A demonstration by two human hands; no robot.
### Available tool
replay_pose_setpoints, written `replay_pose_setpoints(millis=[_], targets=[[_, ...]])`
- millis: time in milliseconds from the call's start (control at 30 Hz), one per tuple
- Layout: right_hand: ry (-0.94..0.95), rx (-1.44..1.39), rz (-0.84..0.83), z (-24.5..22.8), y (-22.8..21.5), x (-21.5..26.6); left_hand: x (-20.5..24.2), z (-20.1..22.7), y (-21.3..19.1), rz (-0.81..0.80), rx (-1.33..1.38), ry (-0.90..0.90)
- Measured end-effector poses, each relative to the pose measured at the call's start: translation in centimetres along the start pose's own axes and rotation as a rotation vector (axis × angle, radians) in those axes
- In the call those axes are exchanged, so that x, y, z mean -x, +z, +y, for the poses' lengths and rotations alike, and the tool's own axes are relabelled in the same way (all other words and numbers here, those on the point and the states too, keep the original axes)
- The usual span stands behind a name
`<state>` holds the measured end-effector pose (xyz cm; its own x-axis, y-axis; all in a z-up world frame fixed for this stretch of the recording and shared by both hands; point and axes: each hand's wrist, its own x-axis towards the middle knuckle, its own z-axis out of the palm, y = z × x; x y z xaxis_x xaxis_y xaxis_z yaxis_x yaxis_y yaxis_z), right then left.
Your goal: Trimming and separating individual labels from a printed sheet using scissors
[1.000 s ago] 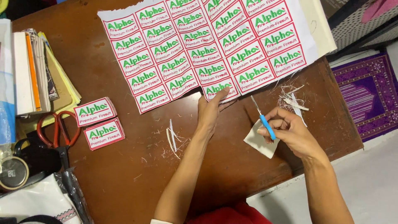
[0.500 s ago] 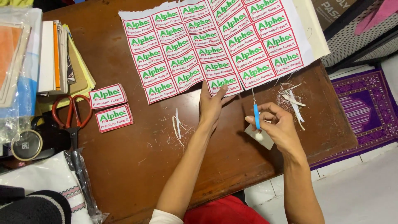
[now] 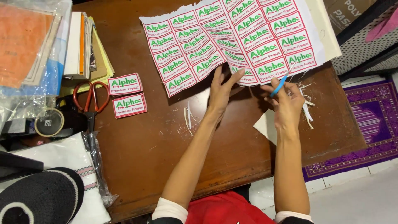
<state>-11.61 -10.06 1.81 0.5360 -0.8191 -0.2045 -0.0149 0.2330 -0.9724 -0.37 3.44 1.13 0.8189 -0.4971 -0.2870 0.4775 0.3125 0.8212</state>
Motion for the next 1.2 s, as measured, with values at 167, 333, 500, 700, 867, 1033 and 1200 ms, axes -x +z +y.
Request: replay_pose_setpoints(millis=[167,333,500,700,867,1033,1200], targets=[[0.054,-0.165,0.085,2.6,1.3,-3.1,-1.0,-0.9,-1.1,0.075,0.181,0.059],[-0.1,-0.295,0.21,4.4,2.3,-5.3,-2.6,-0.4,-2.8,0.201,0.725,0.054],[-0.145,-0.363,0.194,3.7,2.4,-6.5,-4.8,-0.3,-4.6,0.252,0.843,0.098],[-0.156,-0.433,0.193,-1.1,2.8,-5.5,-3.0,3.1,-3.3,0.198,0.579,0.334],[-0.277,-0.457,0.199,-1.6,1.3,-7.7,1.2,5.1,-0.2,0.059,0.346,0.391],[-0.288,-0.422,0.092,-2.9,-0.4,-7.1,7.7,10.0,3.5,0.098,-0.479,-0.289],[-0.204,-0.377,0.13,-2.6,-1.7,-5.5,8.4,6.0,3.3,0.07,-0.39,-0.35]])
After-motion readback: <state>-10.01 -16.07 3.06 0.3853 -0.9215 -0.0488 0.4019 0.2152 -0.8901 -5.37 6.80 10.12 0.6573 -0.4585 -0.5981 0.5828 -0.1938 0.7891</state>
